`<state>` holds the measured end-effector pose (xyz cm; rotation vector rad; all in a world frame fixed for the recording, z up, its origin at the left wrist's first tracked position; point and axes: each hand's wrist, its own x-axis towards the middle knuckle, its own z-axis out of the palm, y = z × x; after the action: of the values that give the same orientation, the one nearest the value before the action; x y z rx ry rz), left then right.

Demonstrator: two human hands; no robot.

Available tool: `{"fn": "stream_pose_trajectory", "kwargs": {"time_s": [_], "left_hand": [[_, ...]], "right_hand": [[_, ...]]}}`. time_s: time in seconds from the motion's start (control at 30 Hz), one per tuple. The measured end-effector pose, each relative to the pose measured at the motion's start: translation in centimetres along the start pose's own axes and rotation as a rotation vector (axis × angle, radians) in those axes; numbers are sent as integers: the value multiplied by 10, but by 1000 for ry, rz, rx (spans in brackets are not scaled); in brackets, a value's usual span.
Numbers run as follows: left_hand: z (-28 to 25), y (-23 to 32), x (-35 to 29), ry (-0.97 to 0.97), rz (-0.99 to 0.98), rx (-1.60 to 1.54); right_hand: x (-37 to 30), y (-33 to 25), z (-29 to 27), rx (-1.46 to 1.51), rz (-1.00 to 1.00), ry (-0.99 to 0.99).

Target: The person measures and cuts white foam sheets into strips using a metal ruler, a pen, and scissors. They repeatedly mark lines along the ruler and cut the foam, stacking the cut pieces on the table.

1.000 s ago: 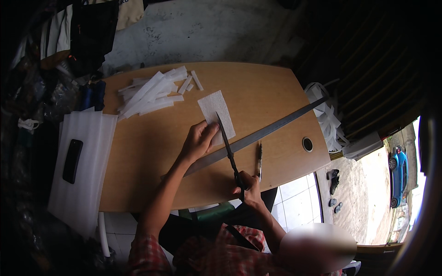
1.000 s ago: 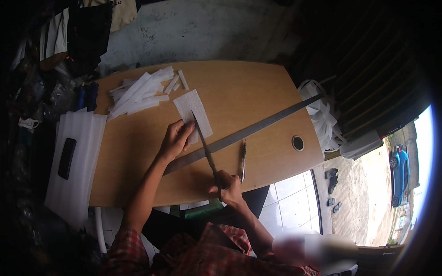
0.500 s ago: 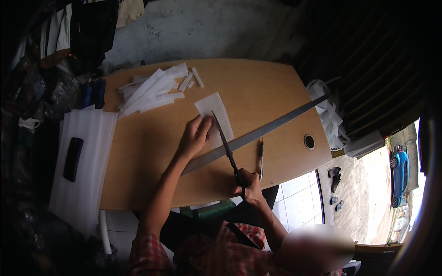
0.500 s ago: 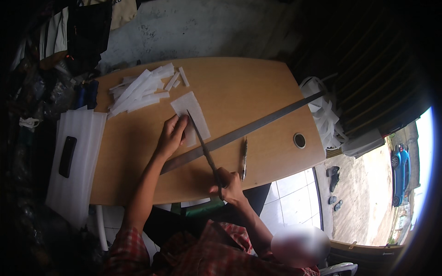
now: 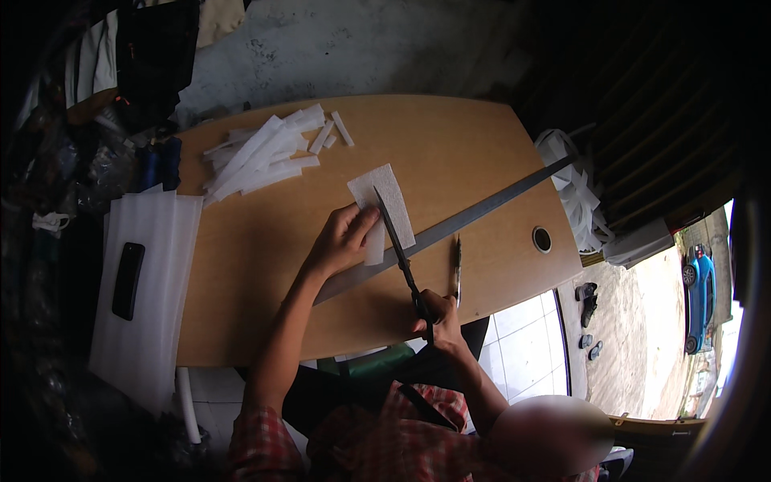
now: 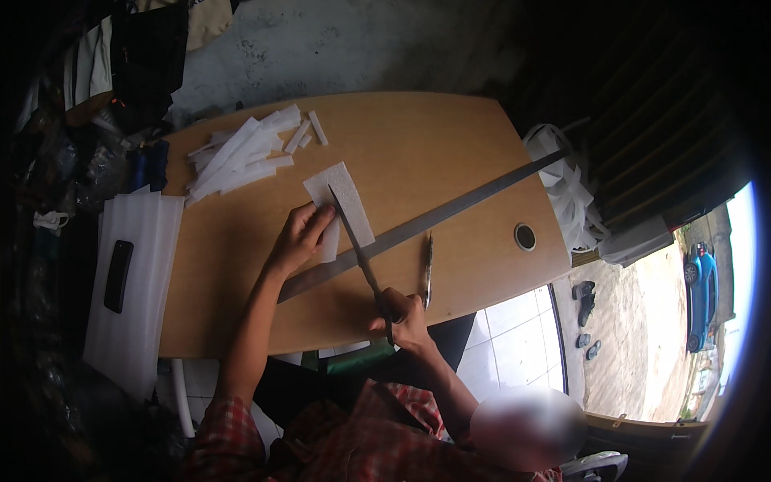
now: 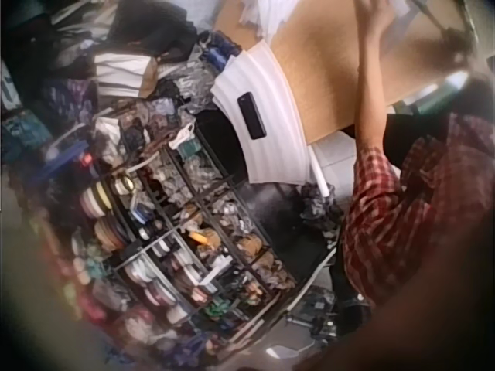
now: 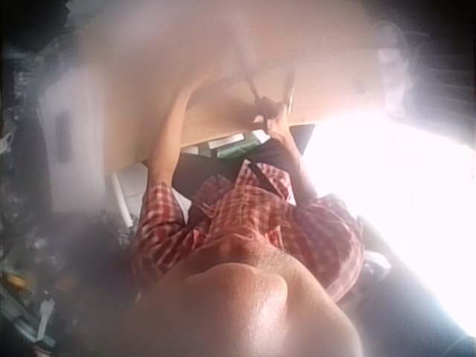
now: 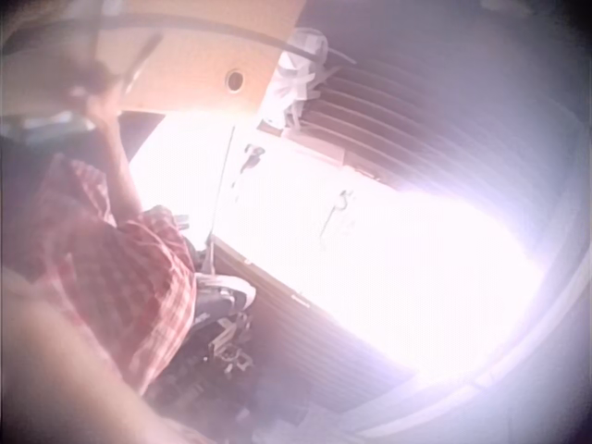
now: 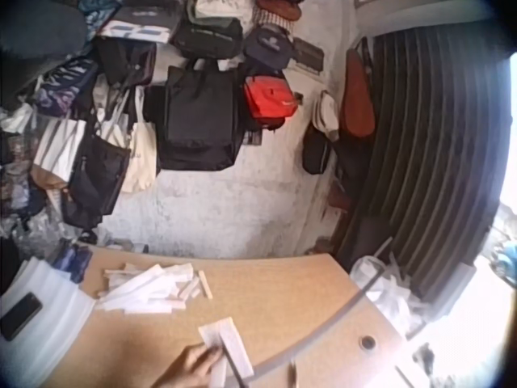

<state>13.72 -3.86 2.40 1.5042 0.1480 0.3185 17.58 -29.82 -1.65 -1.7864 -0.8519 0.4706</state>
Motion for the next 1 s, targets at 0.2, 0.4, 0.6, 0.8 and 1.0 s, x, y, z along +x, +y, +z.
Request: {"fn": "stream_pose_trajectory", "kwargs": {"time_s": [0.2, 0.4, 0.6, 0.8, 1.0], "left_hand": [[-3, -5, 1, -74, -38, 104], [-8, 1, -2, -134, -72, 88], [-10, 5, -2, -183, -156, 88], [-22, 1, -3, -198, -213, 18], [-43, 3, 0, -287, -260, 18]], "right_hand": [[1, 7, -1, 85, 18, -10], [2, 5, 0, 106, 27, -23], [2, 5, -3, 90, 30, -21], [2, 5, -1, 21, 44, -11], [3, 2, 0, 17, 12, 3]]}}
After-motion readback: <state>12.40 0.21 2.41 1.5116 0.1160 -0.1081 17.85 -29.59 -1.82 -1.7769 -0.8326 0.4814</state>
